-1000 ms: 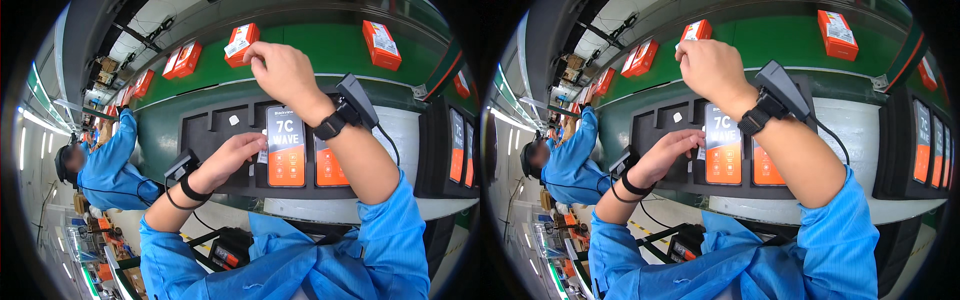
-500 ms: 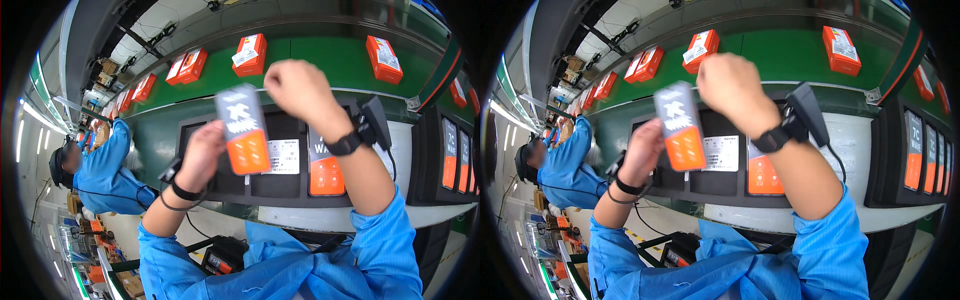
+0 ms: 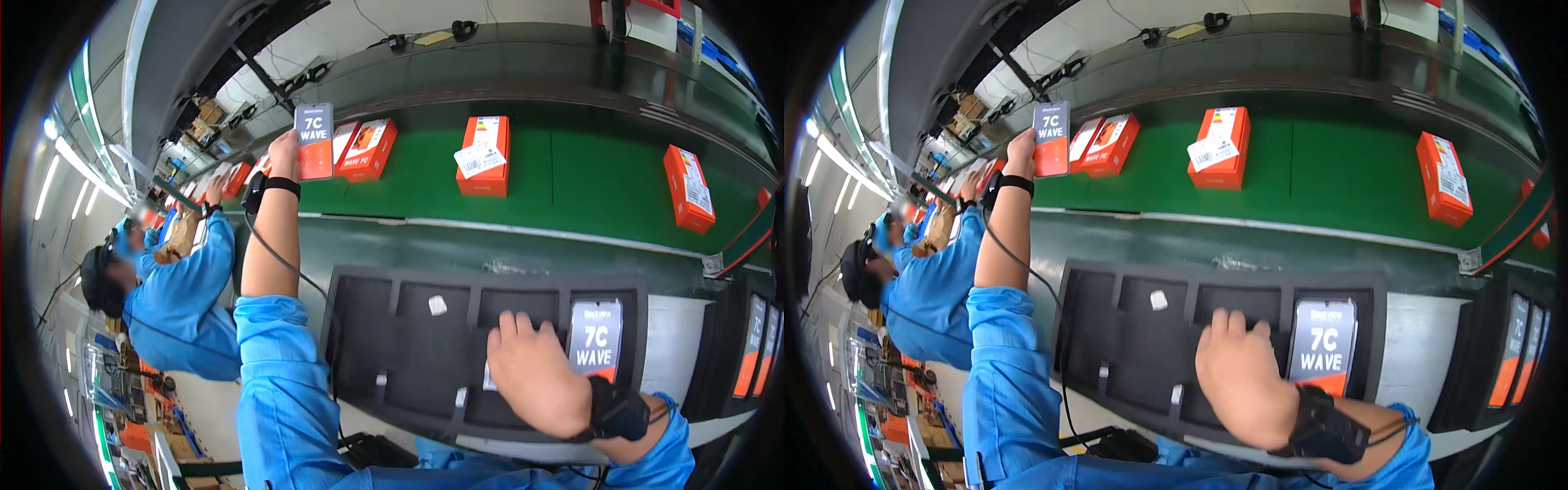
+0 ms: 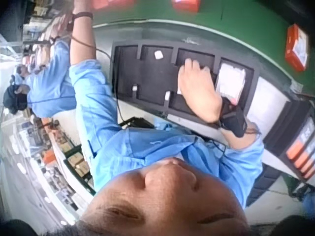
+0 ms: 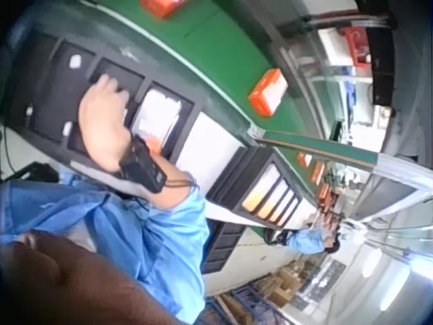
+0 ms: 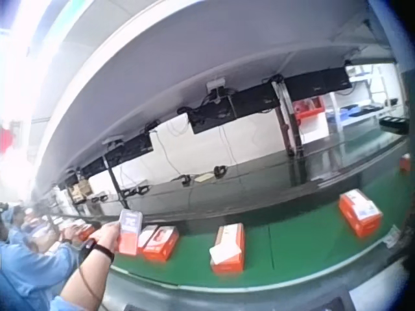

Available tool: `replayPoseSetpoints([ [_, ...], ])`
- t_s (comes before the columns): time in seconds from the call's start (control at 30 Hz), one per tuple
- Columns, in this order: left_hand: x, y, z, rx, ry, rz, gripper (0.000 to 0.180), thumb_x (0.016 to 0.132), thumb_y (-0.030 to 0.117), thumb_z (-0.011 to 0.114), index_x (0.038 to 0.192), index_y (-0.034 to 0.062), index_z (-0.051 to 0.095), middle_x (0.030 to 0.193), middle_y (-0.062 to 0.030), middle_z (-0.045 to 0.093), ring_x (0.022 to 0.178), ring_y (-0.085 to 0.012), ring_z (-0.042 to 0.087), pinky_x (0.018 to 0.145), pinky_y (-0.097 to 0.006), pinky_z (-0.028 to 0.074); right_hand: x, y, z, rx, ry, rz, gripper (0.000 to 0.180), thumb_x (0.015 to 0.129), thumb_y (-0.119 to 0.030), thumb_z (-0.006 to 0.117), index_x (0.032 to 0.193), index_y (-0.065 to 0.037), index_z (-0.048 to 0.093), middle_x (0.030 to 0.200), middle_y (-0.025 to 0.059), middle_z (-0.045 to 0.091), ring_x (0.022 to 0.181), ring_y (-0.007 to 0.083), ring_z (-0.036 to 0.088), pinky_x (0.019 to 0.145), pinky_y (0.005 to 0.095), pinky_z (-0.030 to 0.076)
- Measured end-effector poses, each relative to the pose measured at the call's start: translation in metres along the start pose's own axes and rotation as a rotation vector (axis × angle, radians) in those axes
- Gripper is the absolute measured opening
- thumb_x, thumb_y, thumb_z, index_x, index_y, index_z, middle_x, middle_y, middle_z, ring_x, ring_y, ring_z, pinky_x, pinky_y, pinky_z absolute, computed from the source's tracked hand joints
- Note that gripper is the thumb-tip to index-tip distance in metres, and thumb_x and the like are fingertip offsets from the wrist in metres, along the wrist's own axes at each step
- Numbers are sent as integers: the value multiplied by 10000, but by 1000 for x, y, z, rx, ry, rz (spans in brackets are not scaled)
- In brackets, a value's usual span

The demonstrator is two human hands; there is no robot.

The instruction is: Handling and applying labels to smartphone boxes on a factory assembly line.

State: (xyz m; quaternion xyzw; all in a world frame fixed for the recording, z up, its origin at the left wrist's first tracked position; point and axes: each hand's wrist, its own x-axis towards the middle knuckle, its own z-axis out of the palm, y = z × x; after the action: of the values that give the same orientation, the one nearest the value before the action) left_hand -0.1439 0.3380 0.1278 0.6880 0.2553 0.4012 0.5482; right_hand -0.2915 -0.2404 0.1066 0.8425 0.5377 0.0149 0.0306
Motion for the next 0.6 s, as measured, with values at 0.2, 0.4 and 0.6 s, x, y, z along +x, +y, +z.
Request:
replayPoseSetpoints([
  [0.2, 63, -57, 40, 659, 418, 348, 284, 897, 250, 587, 1029, 40, 726, 927, -201, 708, 907, -302, 692, 798, -387, 522, 23, -7, -15, 229, -135, 21, 136, 841, -139, 547, 966, -88, 562, 785, 51, 644, 729, 186, 667, 587, 291, 513],
  [0.4, 105, -114, 36, 492, 450, 332, 298, 901, 249, 590, 1022, 9, 720, 947, -188, 714, 867, -309, 697, 794, -378, 524, 55, -7, -16, 426, -233, -19, 159, 839, -129, 531, 990, -81, 545, 785, 56, 622, 738, 201, 654, 614, 314, 507],
  [0.6, 126, -147, 49, 507, 175, 203, 355, 904, 300, 567, 1038, 5, 710, 983, -219, 696, 956, -321, 681, 835, -378, 512, 74, -8, -11, 624, -260, 18, 217, 835, -136, 515, 1032, -50, 542, 777, 79, 615, 732, 238, 646, 622, 348, 501],
])
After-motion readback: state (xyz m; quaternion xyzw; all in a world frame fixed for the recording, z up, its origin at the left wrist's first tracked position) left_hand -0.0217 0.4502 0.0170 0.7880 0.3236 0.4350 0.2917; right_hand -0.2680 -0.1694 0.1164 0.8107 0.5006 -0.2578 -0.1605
